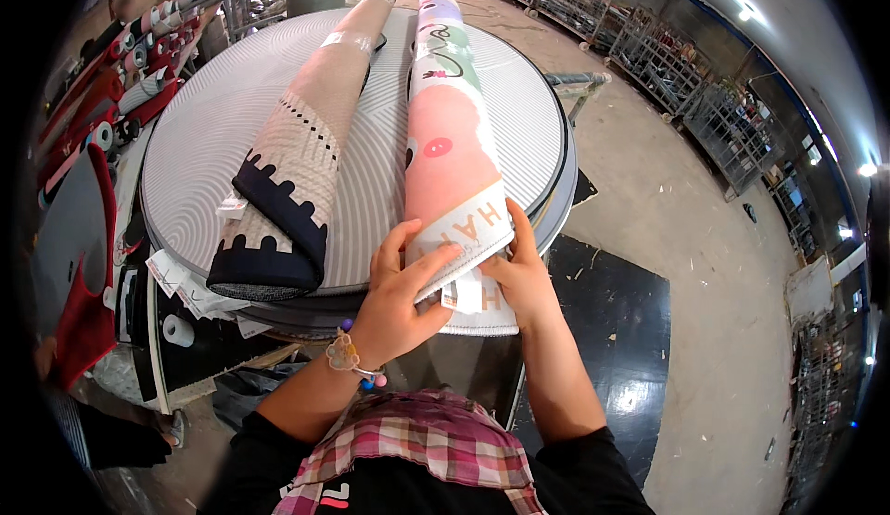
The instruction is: The person picks up circular mats from a stack, places them on a table to inspect the printed designs, and then rolls up several rectangular mats, securing them with labels.
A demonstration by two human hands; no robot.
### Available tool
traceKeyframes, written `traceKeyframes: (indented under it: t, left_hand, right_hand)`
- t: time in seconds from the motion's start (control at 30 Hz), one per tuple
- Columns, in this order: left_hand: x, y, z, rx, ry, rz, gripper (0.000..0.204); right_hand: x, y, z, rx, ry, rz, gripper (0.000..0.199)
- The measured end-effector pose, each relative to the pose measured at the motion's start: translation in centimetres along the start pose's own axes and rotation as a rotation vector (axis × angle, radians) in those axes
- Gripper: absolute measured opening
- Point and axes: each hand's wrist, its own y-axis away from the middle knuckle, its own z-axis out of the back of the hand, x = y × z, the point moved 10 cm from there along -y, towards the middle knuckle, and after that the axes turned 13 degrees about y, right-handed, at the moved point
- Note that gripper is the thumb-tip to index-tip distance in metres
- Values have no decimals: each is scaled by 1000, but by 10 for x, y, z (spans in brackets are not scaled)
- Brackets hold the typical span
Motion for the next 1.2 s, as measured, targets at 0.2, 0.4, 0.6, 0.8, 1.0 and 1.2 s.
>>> traceKeyframes:
  t: [0.2, 0.4, 0.6, 0.8, 1.0, 1.2]
  left_hand:
    - [13, 4, 5, 0, 30, 30, 53]
    - [-1, 15, 1, 115, 202, -94, 69]
    - [-5, 25, 19, -145, 100, 3, 74]
    - [-66, 44, 61, -136, 310, 34, 62]
    - [-135, 82, 123, -79, 214, -108, 53]
    - [-170, 138, 135, 88, 141, -183, 49]
  right_hand:
    - [-1, 23, -7, 101, -262, -61, 77]
    - [8, 79, -9, 167, 153, 211, 86]
    - [71, 75, -13, -108, 653, 430, 58]
    - [96, 127, -24, 236, 90, 308, 76]
    - [35, 15, -37, 207, -508, -35, 64]
    - [21, -38, -98, 364, -992, -258, 67]
